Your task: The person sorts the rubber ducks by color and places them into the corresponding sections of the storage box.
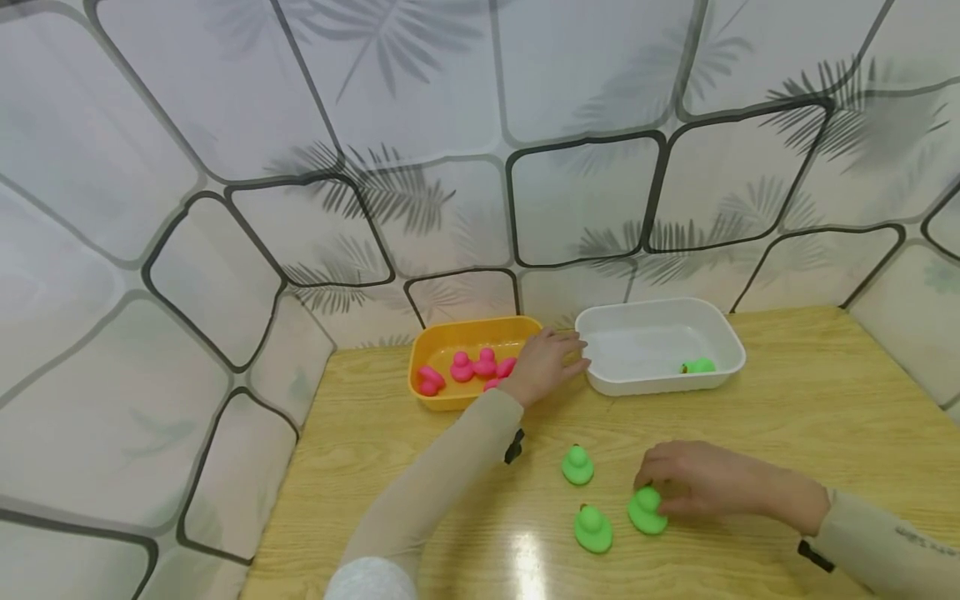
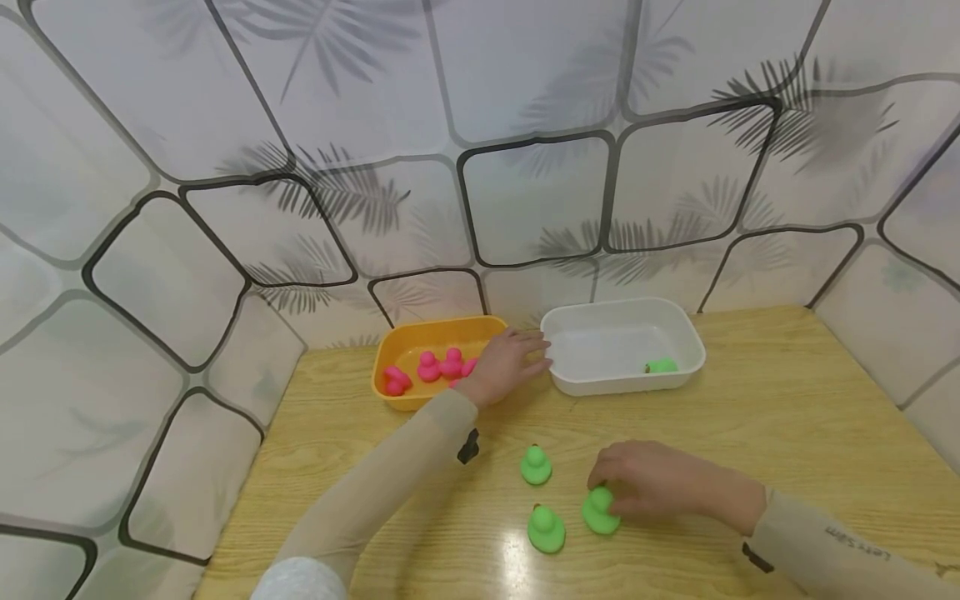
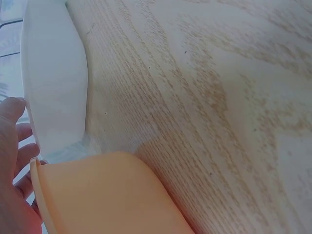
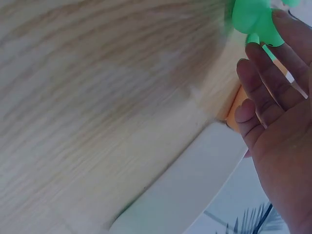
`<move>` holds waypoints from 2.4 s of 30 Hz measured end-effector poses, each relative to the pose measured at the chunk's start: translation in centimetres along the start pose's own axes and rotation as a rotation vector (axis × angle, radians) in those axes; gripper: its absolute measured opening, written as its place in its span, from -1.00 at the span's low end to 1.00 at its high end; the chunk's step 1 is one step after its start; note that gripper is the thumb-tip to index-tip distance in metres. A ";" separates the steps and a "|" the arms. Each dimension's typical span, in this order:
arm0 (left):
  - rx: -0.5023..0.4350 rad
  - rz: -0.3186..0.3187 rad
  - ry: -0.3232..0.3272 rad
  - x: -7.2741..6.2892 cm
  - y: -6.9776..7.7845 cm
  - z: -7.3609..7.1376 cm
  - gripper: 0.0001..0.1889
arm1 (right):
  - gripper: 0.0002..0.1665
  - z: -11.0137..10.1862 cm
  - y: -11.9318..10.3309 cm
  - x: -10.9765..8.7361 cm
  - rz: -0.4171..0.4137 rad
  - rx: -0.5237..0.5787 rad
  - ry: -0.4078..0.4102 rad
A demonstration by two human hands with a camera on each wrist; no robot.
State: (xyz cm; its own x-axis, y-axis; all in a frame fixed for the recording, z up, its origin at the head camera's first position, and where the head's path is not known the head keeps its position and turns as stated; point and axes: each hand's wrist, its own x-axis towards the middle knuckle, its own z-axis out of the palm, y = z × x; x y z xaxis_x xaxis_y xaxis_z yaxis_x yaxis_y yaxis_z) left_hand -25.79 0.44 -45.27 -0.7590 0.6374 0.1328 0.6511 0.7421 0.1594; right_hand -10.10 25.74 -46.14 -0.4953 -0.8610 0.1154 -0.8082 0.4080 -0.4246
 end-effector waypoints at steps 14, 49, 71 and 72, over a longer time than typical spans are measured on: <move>0.002 0.004 -0.003 0.0 0.0 0.0 -0.56 | -0.69 -2.6 1.8 -0.4 0.069 -0.053 0.075; 0.020 0.015 0.018 0.2 -0.3 0.4 -0.55 | -0.62 -9.3 4.8 0.9 0.045 -0.278 0.256; 0.016 0.014 0.011 0.2 -0.2 0.3 -0.55 | -0.67 -12.8 7.1 1.7 0.142 -0.318 0.250; 0.016 0.015 0.009 0.2 -0.2 0.3 -0.55 | -0.68 -12.9 7.3 1.7 0.157 -0.313 0.244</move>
State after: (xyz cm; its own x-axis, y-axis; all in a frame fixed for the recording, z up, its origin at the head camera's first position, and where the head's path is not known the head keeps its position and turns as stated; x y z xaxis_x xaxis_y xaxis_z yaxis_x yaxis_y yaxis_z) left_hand -26.03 0.50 -45.58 -0.7490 0.6468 0.1440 0.6625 0.7357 0.1413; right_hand -20.94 31.20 -37.50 -0.6506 -0.6993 0.2963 -0.7560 0.6334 -0.1650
